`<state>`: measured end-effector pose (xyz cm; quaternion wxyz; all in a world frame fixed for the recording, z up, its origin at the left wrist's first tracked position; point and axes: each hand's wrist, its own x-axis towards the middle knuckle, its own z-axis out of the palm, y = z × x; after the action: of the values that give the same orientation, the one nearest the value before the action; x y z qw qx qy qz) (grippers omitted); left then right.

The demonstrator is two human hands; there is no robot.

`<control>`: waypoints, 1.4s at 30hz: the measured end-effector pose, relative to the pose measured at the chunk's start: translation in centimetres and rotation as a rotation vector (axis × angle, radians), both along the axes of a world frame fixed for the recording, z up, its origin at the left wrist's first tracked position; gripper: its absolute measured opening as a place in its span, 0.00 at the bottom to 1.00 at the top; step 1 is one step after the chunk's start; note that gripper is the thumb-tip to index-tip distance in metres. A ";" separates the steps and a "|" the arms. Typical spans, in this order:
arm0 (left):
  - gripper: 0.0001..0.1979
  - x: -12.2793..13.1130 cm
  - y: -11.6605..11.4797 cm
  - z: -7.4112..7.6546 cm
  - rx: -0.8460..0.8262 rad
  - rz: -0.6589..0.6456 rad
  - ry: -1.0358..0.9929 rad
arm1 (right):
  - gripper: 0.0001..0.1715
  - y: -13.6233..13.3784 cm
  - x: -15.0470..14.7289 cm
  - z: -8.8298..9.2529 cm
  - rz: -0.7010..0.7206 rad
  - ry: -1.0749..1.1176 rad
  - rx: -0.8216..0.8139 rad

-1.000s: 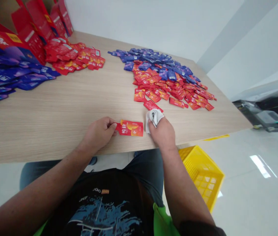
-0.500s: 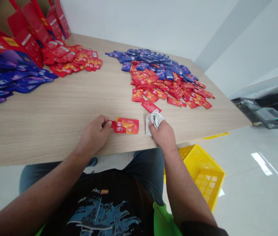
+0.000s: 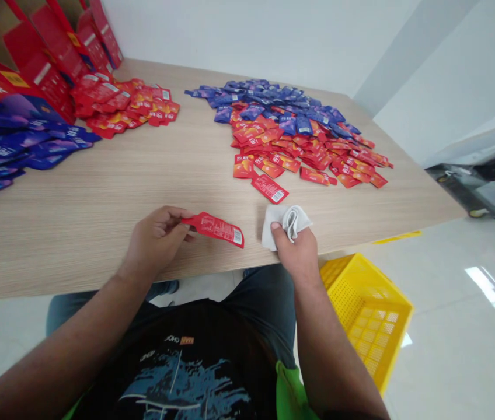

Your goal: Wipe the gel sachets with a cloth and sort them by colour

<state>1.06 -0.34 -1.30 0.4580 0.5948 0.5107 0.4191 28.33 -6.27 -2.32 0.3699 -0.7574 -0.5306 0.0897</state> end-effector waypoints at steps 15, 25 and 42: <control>0.03 0.6 0.2 -0.1 0.119 -0.230 0.436 | 0.16 1.2 -9.6 2.1 0.371 -0.269 -0.165; 0.01 0.4 0.3 -0.4 0.132 -0.233 0.389 | 0.25 0.5 -2.5 2.4 -0.010 -0.353 -0.298; 0.01 0.4 0.3 -0.5 0.154 -0.225 0.400 | 0.21 0.3 -5.0 2.9 0.159 -0.334 -0.219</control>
<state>1.49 -0.07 -1.75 0.3447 0.7522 0.4884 0.2771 23.29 -5.96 0.56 0.1839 -0.7530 -0.6299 0.0490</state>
